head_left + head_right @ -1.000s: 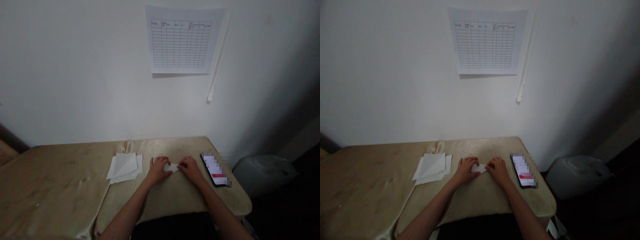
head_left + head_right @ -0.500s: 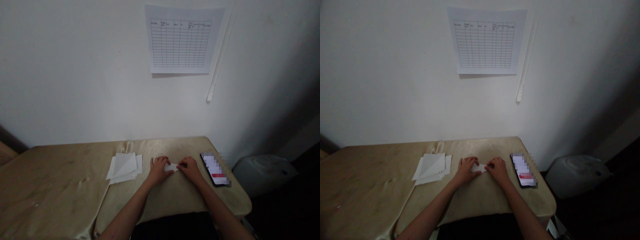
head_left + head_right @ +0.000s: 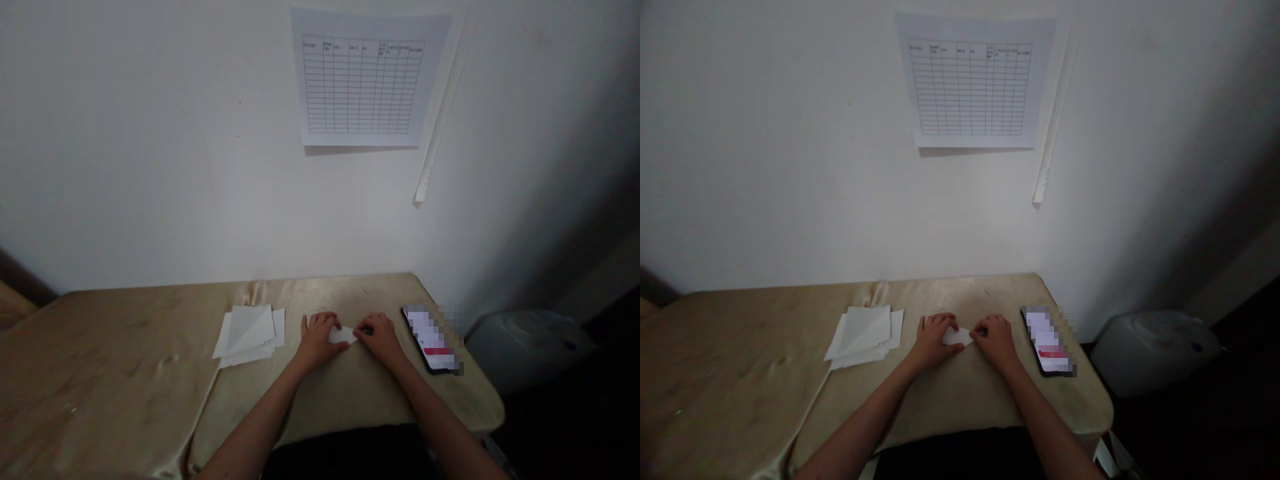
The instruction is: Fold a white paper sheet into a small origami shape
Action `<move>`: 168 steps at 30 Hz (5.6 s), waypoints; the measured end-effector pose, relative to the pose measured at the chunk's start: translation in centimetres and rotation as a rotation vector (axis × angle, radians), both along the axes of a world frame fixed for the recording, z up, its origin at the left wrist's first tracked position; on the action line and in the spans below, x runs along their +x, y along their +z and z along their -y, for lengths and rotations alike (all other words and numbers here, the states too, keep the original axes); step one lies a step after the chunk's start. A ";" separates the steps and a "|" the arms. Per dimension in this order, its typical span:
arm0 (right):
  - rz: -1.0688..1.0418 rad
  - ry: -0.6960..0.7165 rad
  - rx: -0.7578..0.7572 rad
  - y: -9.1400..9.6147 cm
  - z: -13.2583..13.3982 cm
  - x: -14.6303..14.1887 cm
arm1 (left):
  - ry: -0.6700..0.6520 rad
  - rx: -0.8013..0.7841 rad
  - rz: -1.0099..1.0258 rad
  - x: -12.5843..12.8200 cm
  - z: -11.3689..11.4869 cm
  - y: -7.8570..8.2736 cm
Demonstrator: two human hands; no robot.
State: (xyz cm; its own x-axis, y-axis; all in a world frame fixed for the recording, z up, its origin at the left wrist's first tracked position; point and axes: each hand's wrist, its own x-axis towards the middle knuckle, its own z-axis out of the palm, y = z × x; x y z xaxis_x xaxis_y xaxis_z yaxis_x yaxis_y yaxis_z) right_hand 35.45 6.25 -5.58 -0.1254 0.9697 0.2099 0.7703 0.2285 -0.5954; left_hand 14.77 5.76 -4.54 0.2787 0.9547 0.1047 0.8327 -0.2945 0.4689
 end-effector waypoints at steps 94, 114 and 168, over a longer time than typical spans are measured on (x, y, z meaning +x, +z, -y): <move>0.166 0.026 0.091 -0.5 1.0 -0.5 | -0.055 -0.024 -0.096 0.4 0.1 1.2; -0.016 0.022 0.038 -0.9 0.2 0.5 | -0.049 -0.039 -0.114 0.5 -0.1 1.0; -0.124 0.224 0.010 0.2 0.9 1.6 | -0.009 0.059 -0.105 0.6 1.1 1.3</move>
